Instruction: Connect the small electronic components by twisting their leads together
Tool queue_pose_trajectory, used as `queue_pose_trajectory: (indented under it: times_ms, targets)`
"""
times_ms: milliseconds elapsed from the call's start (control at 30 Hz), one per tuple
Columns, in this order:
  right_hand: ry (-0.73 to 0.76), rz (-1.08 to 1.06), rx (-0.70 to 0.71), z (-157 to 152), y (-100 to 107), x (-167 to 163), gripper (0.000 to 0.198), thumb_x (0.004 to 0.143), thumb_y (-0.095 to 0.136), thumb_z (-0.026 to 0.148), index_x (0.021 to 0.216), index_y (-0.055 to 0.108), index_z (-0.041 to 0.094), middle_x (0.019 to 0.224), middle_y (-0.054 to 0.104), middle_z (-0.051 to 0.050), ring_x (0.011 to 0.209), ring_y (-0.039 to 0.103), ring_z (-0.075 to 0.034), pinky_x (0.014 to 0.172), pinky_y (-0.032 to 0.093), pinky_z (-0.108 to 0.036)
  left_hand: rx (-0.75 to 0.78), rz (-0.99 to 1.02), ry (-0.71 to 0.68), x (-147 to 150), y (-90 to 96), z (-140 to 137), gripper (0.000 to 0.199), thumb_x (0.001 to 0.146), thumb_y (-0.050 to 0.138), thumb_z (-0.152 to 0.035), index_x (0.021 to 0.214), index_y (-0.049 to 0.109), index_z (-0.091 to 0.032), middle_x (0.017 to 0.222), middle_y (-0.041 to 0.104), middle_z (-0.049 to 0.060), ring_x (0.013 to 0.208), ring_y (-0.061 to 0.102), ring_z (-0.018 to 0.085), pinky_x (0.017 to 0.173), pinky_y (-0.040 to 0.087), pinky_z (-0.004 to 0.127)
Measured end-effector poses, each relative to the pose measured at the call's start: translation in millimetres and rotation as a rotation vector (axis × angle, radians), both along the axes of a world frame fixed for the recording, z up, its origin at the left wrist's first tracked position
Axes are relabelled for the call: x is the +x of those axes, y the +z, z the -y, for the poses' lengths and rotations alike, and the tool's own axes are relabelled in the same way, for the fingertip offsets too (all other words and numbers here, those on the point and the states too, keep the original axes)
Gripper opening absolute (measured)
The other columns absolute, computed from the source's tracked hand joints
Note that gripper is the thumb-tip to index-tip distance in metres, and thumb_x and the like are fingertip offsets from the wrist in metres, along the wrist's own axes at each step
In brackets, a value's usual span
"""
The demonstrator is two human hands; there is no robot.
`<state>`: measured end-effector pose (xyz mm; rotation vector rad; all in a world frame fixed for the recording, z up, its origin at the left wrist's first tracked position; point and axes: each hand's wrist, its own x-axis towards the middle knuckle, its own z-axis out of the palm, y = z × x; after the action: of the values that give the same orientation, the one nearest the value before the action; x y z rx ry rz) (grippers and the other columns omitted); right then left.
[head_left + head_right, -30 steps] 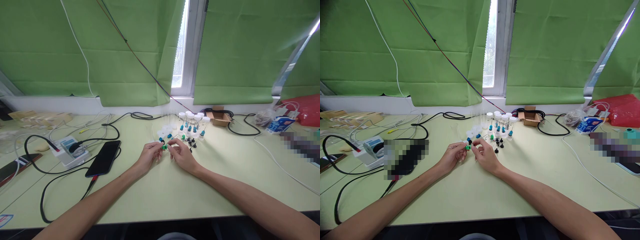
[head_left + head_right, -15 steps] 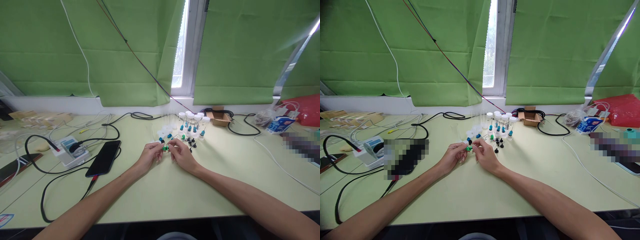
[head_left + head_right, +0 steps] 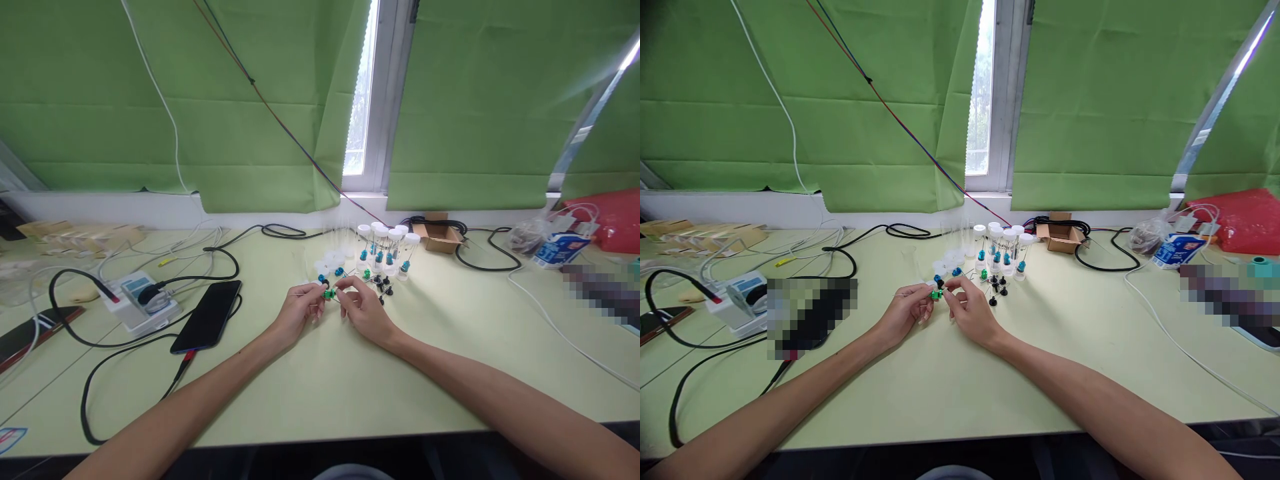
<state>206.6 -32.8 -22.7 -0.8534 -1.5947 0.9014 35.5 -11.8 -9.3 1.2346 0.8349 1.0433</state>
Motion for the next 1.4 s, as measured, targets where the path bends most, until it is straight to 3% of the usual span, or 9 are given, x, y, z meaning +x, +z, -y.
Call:
queue_pose_trajectory:
  times_ms: [367,733,1167,1400]
  targets:
    - [0.004,-0.029,-0.040,-1.6,-0.9,-1.5,0.025,0.094,0.048,0.044,0.091,0.056,0.020,0.073,0.054,0.001,0.046,0.050,-0.008,0.041,0.040,-0.022,0.002,-0.021,-0.022,0.8,0.0,0.0,0.029,0.080,0.069,-0.039,0.066,0.062,-0.014,0.053,0.054,0.000,0.047,0.046,0.009,0.043,0.036,0.021]
    - [0.001,0.009,0.010,-0.1,-0.3,0.5,0.021,0.092,0.052,0.039,0.101,0.056,0.020,0.098,0.058,-0.004,0.056,0.055,-0.009,0.048,0.046,-0.023,-0.005,0.004,0.002,0.2,0.4,1.0,0.027,0.079,0.069,-0.037,0.068,0.065,-0.013,0.053,0.054,0.000,0.047,0.047,0.008,0.043,0.035,0.020]
    - [0.011,-0.011,-0.015,-1.4,-1.7,-1.2,0.025,0.097,0.045,0.042,0.089,0.055,0.020,0.070,0.056,0.001,0.044,0.049,-0.008,0.044,0.041,-0.023,0.026,-0.039,-0.033,-0.3,1.1,2.4,0.029,0.080,0.068,-0.040,0.067,0.065,-0.014,0.055,0.053,0.000,0.049,0.046,0.009,0.045,0.036,0.021]
    - [0.001,0.004,-0.012,0.2,0.3,0.2,0.022,0.093,0.051,0.041,0.100,0.055,0.021,0.099,0.058,-0.004,0.053,0.055,-0.008,0.044,0.044,-0.022,0.004,-0.007,0.009,0.5,0.6,0.4,0.028,0.079,0.069,-0.039,0.067,0.065,-0.014,0.053,0.052,-0.001,0.047,0.046,0.009,0.043,0.035,0.021]
